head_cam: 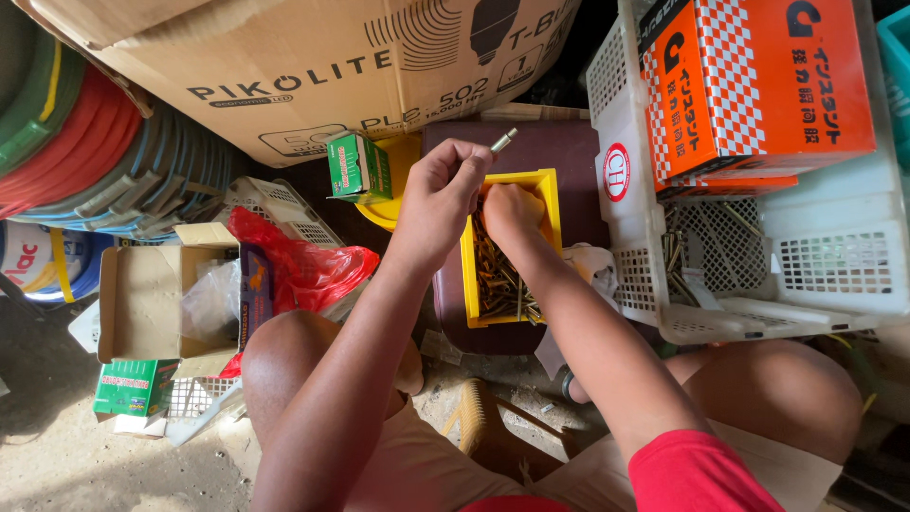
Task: The person sits on the floor and repeatedly picks up nails from a yellow container, inserting them into a metal tube held in the left hand. The person handles the nails and tube by hand, occasionally adjusting the pile of nails in the container.
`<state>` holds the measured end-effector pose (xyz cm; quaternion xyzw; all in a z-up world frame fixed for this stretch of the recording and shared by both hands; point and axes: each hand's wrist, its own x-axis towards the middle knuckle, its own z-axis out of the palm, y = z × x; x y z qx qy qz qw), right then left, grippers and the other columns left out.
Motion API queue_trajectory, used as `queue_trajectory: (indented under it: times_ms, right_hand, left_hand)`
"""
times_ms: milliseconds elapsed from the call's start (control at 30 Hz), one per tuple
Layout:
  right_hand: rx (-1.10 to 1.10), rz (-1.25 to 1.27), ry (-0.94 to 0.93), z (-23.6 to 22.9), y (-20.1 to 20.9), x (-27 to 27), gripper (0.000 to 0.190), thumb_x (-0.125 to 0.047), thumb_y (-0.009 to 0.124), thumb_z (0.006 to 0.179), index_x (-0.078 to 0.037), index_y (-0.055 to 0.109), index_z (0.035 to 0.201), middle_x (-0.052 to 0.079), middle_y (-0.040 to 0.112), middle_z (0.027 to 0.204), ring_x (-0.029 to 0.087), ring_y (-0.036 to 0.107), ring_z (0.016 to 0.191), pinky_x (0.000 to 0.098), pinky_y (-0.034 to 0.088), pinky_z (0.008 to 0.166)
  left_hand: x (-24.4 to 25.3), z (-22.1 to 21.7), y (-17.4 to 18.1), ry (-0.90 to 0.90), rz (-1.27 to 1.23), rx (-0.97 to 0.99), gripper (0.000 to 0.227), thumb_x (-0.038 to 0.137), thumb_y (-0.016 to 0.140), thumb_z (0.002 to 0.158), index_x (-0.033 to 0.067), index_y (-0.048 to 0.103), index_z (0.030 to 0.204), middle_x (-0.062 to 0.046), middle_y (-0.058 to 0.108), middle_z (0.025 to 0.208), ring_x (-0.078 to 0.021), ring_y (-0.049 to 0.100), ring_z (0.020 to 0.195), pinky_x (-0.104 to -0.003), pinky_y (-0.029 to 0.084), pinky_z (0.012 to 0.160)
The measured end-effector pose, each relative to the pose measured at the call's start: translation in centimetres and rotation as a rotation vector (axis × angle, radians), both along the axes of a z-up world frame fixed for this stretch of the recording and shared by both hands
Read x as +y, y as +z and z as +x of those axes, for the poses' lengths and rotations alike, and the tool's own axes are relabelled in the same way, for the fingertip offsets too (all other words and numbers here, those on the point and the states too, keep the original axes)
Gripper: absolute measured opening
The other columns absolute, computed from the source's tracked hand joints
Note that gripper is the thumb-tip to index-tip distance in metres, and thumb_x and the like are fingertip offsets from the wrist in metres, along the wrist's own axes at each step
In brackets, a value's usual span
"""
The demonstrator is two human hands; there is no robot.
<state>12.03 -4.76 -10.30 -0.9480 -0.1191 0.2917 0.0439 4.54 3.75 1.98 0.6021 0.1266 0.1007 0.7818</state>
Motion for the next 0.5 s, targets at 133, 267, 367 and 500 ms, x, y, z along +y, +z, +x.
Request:
queue_trajectory:
  times_ms: [133, 267, 367, 500]
  right_hand:
    - [-0.02, 0.04, 0.012, -0.3, 0.6, 0.0, 0.03, -0.004, 0.04, 0.091, 0.002, 0.067, 0.104, 0.019, 0.067, 0.103, 0.036, 0.064, 0.098, 0.0499, 0.051, 0.081]
    - [-0.017, -0.003, 0.029, -0.8, 1.7, 0.3, 0.031, -0.003, 0.041, 0.09, -0.001, 0.068, 0.103, 0.018, 0.068, 0.103, 0.035, 0.064, 0.097, 0.0481, 0.049, 0.08]
    - [-0.032, -0.03, 0.058, -0.4, 0.7, 0.0, 0.026, -0.002, 0.046, 0.088, -0.002, 0.069, 0.098, 0.016, 0.069, 0.097, 0.033, 0.066, 0.093, 0.0449, 0.05, 0.078]
    - [-0.021, 0.255, 0.121, -1.1, 3.7, -2.2, 0.016, -0.005, 0.057, 0.082, 0.002, 0.066, 0.093, 0.019, 0.067, 0.085, 0.037, 0.065, 0.085, 0.0473, 0.051, 0.075]
  left_hand:
    - [0.2, -0.2, 0.0, 0.007, 0.003, 0.015, 0.016, 0.009, 0.053, 0.092, -0.0013, 0.065, 0.091, 0.0, 0.044, 0.059, -0.0037, 0.044, 0.056, -0.019, 0.037, 0.051]
    - [0.3, -0.3, -0.2, 0.01, -0.013, 0.016, 0.015, 0.01, 0.054, 0.092, -0.0009, 0.064, 0.091, 0.0, 0.044, 0.06, -0.0043, 0.045, 0.057, -0.018, 0.037, 0.052]
    - [0.5, -0.3, 0.0, 0.01, -0.024, 0.017, 0.015, 0.009, 0.053, 0.092, -0.001, 0.064, 0.091, 0.001, 0.043, 0.061, -0.0036, 0.043, 0.058, -0.017, 0.036, 0.052]
    - [0.9, -0.4, -0.3, 0.005, -0.026, 0.033, 0.015, 0.01, 0.054, 0.092, -0.0011, 0.064, 0.092, 0.001, 0.043, 0.062, -0.0032, 0.044, 0.058, -0.018, 0.037, 0.051]
